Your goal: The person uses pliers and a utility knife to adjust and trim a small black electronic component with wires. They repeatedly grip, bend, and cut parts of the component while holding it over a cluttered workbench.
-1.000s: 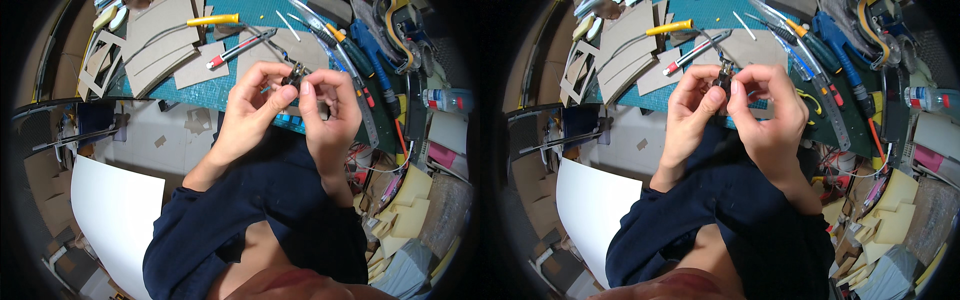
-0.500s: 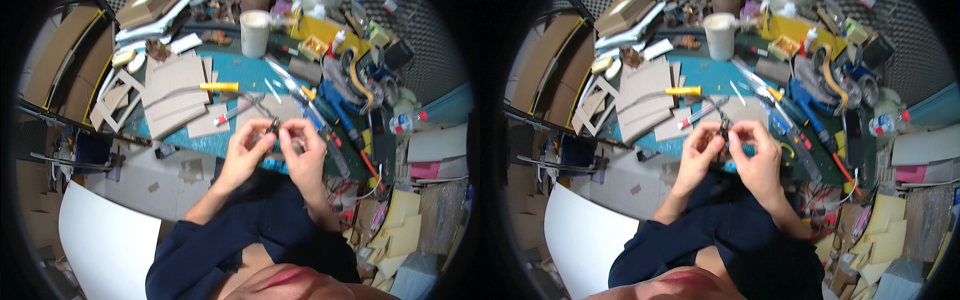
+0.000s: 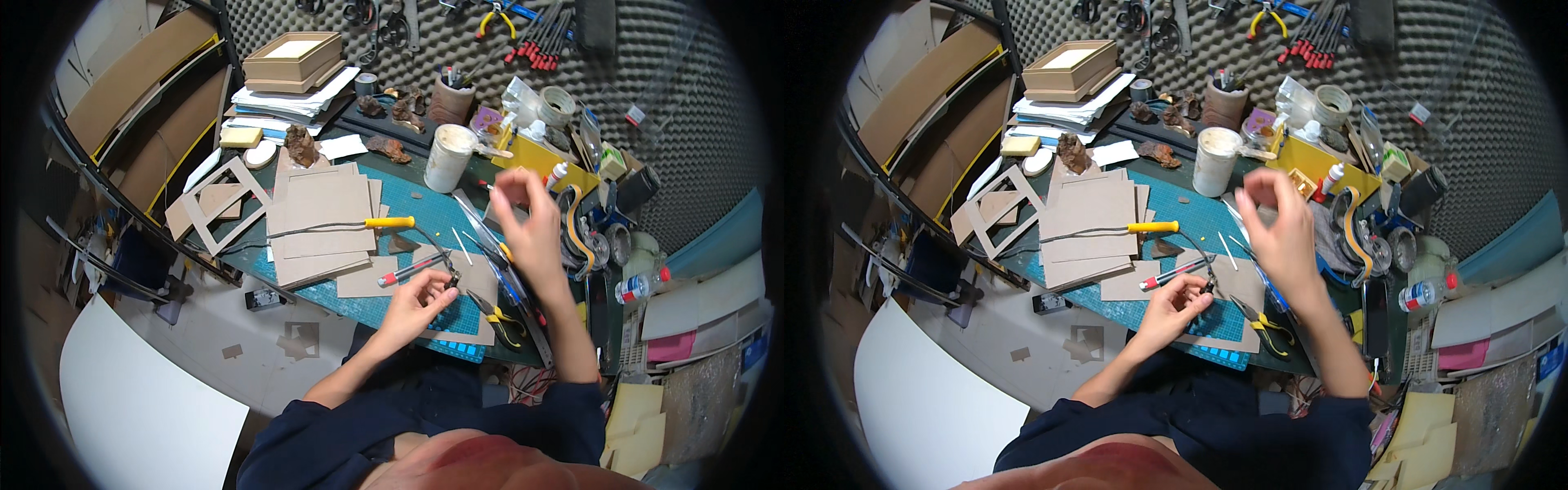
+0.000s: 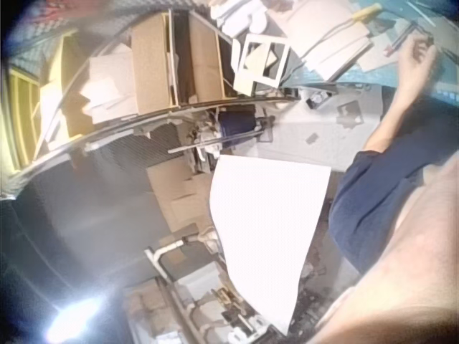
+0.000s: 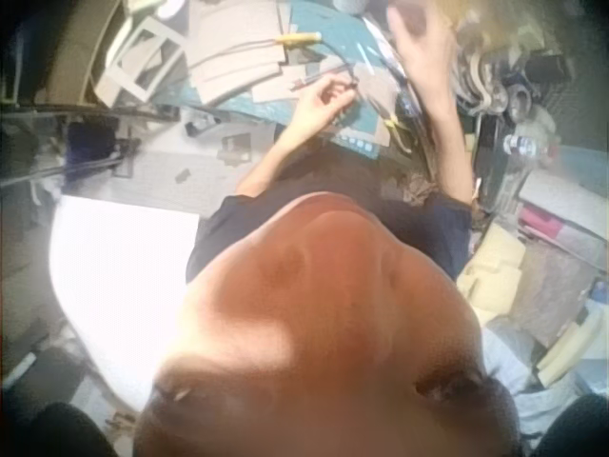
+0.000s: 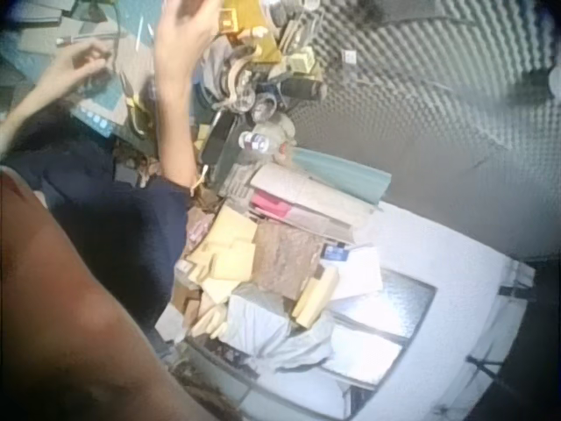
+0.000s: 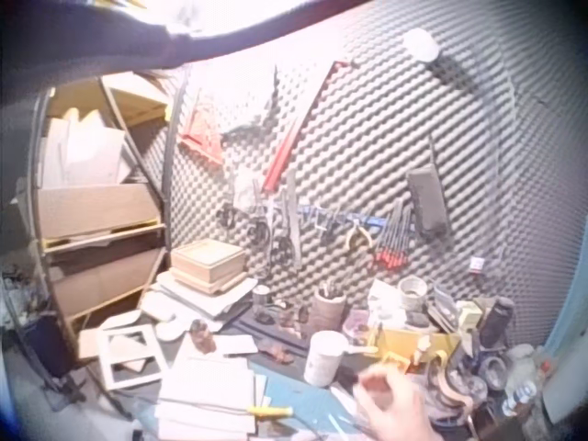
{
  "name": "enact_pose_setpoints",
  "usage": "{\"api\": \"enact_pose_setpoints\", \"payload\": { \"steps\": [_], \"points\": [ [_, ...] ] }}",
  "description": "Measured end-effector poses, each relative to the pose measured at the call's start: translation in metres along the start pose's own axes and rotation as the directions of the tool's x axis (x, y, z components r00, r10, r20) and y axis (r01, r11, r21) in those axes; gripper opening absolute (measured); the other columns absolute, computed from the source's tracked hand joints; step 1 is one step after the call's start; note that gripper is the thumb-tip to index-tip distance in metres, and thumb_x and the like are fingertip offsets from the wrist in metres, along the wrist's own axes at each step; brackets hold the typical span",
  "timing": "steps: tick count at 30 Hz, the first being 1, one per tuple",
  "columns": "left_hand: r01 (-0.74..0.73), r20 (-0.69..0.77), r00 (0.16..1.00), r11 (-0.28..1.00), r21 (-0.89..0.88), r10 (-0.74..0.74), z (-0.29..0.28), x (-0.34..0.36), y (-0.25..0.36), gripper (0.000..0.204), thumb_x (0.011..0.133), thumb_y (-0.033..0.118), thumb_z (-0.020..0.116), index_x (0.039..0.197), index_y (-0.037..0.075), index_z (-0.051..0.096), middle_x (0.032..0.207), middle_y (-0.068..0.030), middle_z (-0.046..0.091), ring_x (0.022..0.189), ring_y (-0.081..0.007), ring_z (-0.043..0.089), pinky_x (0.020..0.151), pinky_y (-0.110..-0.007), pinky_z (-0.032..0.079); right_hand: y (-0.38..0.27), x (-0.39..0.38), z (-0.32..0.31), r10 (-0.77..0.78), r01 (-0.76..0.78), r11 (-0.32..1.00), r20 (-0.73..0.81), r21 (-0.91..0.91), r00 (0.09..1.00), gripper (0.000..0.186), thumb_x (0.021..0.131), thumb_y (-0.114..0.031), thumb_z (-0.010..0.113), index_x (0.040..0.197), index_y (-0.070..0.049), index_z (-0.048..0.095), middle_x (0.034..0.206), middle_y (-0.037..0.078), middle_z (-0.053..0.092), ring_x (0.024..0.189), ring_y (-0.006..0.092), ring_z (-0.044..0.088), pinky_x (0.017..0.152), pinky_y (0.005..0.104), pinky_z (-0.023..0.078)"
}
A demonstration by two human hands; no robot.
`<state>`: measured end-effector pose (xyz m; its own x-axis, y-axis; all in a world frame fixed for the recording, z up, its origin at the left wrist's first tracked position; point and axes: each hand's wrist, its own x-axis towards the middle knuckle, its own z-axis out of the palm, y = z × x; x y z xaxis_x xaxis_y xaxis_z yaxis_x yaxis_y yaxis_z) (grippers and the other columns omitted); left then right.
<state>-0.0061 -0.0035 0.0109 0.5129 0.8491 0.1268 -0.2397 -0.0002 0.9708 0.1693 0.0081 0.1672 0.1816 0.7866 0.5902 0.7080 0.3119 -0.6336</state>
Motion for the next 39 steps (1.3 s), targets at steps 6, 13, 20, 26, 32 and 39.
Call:
{"api": "enact_pose_setpoints", "payload": {
  "steps": [6,13,20,26,32,39],
  "points": [
    [0.013,0.037,0.999,0.998,0.063,-0.016,-0.009,0.001,0.000,0.026,0.093,0.019,0.071,0.110,0.000,0.064,0.082,0.0036,0.058,0.067,-0.0017,0.046,0.060,-0.018,0.041,0.026,0.156,0.092,-0.211,0.217,0.972,0.069,-0.094,0.975,0.029,0.094,-0.020,0.065,0.115,-0.001,0.063,0.107,0.015,0.072,0.100,0.0235,0.071,0.086,0.0332,0.053],
    [0.032,0.115,0.992,0.989,0.147,-0.049,-0.006,0.006,0.009,0.026,0.093,0.020,0.070,0.110,0.000,0.064,0.078,-0.0015,0.063,0.063,-0.0045,0.052,0.059,-0.021,0.046,0.094,0.339,0.216,0.115,-0.096,0.959,0.058,-0.266,0.992,0.054,0.085,-0.034,0.061,0.127,0.000,0.062,0.124,0.020,0.066,0.118,0.0344,0.061,0.102,0.0409,0.047],
    [0.031,0.139,0.988,0.962,0.272,-0.071,-0.016,0.006,0.012,0.028,0.088,0.018,0.073,0.109,0.004,0.062,0.075,-0.0095,0.064,0.064,-0.0205,0.064,0.061,-0.029,0.053,0.126,0.414,0.292,0.295,-0.297,0.952,-0.044,-0.078,0.955,0.070,0.082,-0.018,0.066,0.137,0.013,0.037,0.142,0.033,0.042,0.132,0.0433,0.044,0.111,0.0443,0.039],
    [0.081,0.124,0.986,0.967,0.243,-0.113,-0.024,0.003,0.015,0.030,0.088,0.019,0.073,0.112,0.005,0.060,0.080,-0.0090,0.064,0.071,-0.0220,0.066,0.065,-0.030,0.053,0.185,0.435,0.372,-0.007,-0.112,0.963,-0.440,-0.244,0.898,0.045,0.079,-0.014,0.056,0.110,0.019,0.052,0.122,0.031,0.055,0.122,0.0438,0.047,0.110,0.0474,0.030],
    [0.065,0.075,0.995,0.995,0.078,-0.070,-0.015,0.006,0.008,0.020,0.088,0.011,0.073,0.103,0.002,0.063,0.083,-0.0045,0.064,0.072,-0.0096,0.060,0.065,-0.023,0.049,0.190,0.414,0.310,-0.157,0.064,0.959,-0.329,-0.277,0.931,0.045,0.084,-0.029,0.064,0.110,0.008,0.056,0.107,0.028,0.057,0.105,0.0413,0.052,0.095,0.0463,0.040],
    [0.047,0.035,0.999,0.968,-0.248,-0.039,-0.013,0.010,-0.005,0.023,0.092,0.013,0.073,0.108,0.001,0.061,0.089,0.0012,0.063,0.073,-0.0042,0.055,0.066,-0.019,0.046,0.003,0.223,0.104,-0.216,0.216,0.972,0.004,-0.091,0.976,0.033,0.096,-0.031,0.060,0.091,0.001,0.065,0.072,0.007,0.060,0.066,0.0164,0.052,0.061,0.0329,0.042]
  ]
}}
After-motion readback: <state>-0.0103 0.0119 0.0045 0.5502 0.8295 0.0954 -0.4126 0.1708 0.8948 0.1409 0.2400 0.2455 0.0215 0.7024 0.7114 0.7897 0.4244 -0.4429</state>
